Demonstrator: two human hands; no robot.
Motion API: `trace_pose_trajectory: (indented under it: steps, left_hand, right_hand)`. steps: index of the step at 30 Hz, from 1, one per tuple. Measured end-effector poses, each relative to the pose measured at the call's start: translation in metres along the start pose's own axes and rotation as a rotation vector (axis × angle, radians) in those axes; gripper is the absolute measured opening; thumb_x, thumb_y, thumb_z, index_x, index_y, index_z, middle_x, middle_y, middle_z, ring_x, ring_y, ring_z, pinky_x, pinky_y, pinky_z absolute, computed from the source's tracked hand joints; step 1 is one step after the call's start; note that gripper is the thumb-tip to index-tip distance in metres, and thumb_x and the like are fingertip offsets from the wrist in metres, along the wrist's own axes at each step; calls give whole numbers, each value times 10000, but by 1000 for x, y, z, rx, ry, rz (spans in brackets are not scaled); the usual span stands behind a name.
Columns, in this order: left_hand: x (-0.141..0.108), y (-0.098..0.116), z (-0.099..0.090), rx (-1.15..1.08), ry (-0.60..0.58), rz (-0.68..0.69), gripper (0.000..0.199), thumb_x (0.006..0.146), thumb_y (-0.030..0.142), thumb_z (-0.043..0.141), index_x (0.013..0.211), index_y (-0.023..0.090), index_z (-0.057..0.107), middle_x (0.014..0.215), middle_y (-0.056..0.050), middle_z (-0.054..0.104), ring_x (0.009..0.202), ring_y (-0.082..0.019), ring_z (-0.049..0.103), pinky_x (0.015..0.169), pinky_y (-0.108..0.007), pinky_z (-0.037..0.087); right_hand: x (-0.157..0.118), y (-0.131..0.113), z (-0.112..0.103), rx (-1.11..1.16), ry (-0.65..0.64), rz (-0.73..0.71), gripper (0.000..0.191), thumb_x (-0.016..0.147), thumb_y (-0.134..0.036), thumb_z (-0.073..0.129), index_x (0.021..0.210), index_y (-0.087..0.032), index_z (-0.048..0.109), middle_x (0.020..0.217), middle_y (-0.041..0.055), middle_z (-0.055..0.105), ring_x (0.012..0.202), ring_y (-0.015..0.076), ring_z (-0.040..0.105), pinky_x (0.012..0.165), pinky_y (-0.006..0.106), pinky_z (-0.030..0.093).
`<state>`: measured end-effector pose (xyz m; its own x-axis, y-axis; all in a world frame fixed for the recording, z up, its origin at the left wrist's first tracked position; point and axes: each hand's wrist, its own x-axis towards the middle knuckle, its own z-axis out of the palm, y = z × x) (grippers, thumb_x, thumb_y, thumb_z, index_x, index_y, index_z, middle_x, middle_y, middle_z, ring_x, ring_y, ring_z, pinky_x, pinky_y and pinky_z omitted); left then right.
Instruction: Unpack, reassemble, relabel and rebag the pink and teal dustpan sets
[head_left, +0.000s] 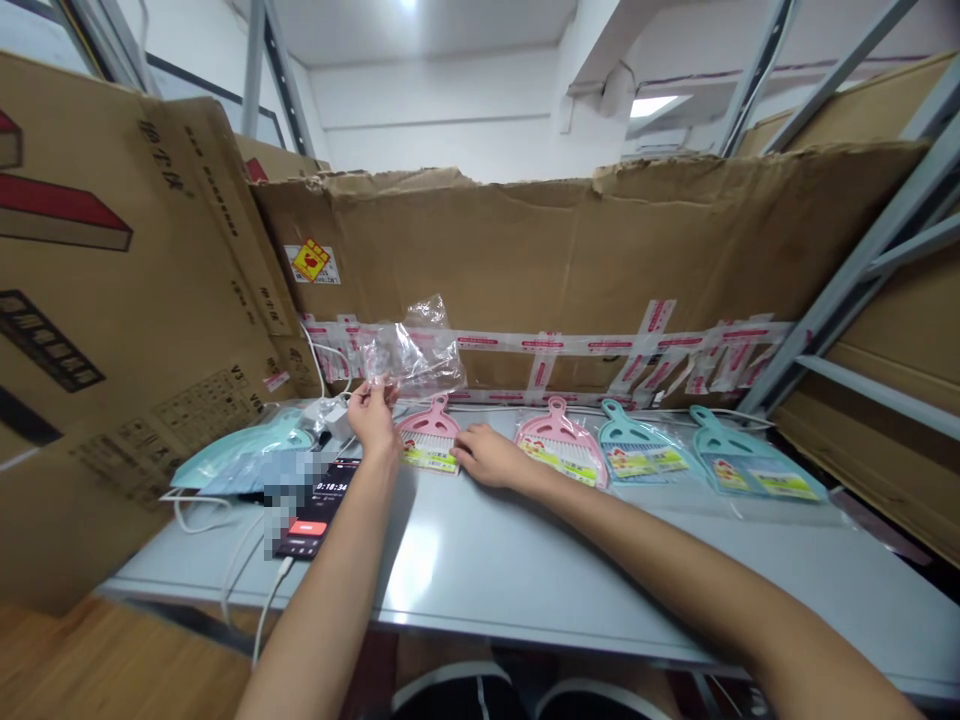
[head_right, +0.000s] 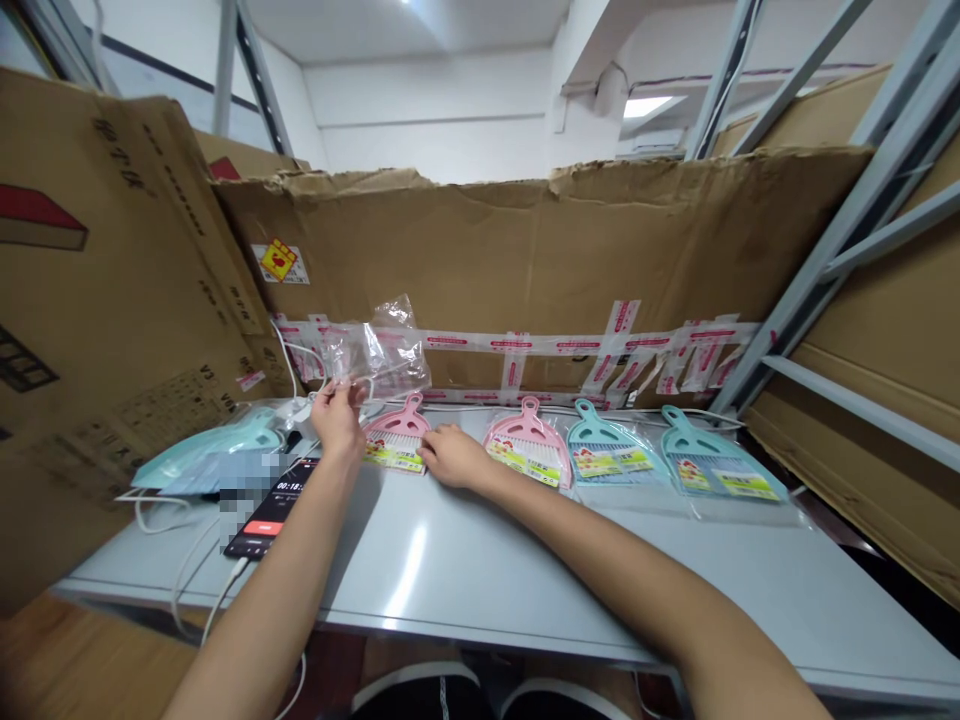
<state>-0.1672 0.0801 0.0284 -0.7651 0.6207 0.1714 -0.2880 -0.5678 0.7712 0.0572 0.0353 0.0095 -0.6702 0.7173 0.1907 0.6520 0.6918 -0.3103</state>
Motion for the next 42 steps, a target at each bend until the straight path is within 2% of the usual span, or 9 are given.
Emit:
trace_pose_trajectory:
  steps: [3, 6, 13, 16, 20, 26, 29, 35, 42]
  left_hand:
    - [1, 1, -1, 19, 2, -3, 247, 917, 251, 836, 1082, 184, 665, 1071, -76, 817, 943, -191, 810, 923, -347, 659]
    - [1, 2, -1, 30, -5, -7, 265, 907, 262, 843, 1081, 183, 661, 1067, -82, 819, 960, -205, 814, 936, -368, 658]
    - [-2, 4, 0, 82, -64, -52, 162, 904, 212, 779, 1000, 185, 651, 1092, -109, 829, 937, -207, 820, 861, -340, 660]
    - [-4, 1, 0, 121, -157, -77, 139, 929, 234, 761, 980, 198, 636, 1129, -139, 828, 943, -221, 826, 852, -356, 661]
    - [-9, -7, 0, 174, -253, -86, 115, 975, 248, 698, 1026, 220, 599, 1144, -153, 829, 950, -216, 830, 841, -350, 651]
    - [-30, -20, 6, 213, -284, -80, 219, 953, 235, 693, 1130, 233, 564, 1057, -85, 822, 923, -208, 834, 788, -312, 648]
    - [-49, -26, 10, 244, -357, -101, 259, 954, 234, 700, 1176, 229, 566, 1029, -71, 808, 930, -227, 840, 820, -348, 667]
    - [-75, -31, 14, 263, -544, -121, 374, 968, 290, 737, 1294, 211, 571, 1003, -51, 789, 917, -244, 851, 839, -391, 698]
    - [-83, -30, 16, 209, -765, -254, 637, 908, 366, 856, 1453, 214, 564, 1003, -49, 809, 1062, -303, 855, 1039, -508, 670]
  right_hand:
    - [10, 3, -1, 8, -4, 128, 221, 1120, -228, 556, 1090, -134, 754, 1168, 170, 793, 1084, 264, 699, 958, 329, 458]
    - [16, 7, -2, -5, 2, 209, 216, 1050, -140, 558, 1198, -119, 713, 1187, 183, 808, 1032, 269, 728, 854, 320, 458]
    - [14, 14, -20, -27, 72, 292, 307, 959, -138, 624, 1266, -153, 626, 1160, 185, 807, 968, 301, 736, 767, 333, 419]
    - [-3, 26, -36, 46, 155, 265, 245, 918, -104, 616, 1140, -207, 610, 1036, 99, 787, 891, 250, 700, 744, 311, 398]
    - [-46, 52, -54, 222, 287, 212, 173, 845, -107, 612, 933, -246, 559, 870, 8, 703, 775, 199, 624, 703, 292, 387]
    - [-126, 91, -68, 502, 354, 191, 120, 838, -247, 666, 918, -260, 577, 741, -54, 595, 573, 140, 473, 567, 269, 328]
    - [-152, 101, -70, 632, 344, 175, 140, 827, -237, 685, 936, -251, 599, 794, -45, 607, 571, 120, 489, 551, 253, 342]
    - [-159, 100, -72, 577, 450, 192, 134, 809, -227, 685, 922, -248, 616, 795, -29, 633, 569, 125, 524, 540, 250, 382]
    - [-154, 106, -70, 521, 645, 267, 101, 884, -296, 662, 943, -254, 591, 887, 9, 676, 618, 154, 620, 582, 273, 461]
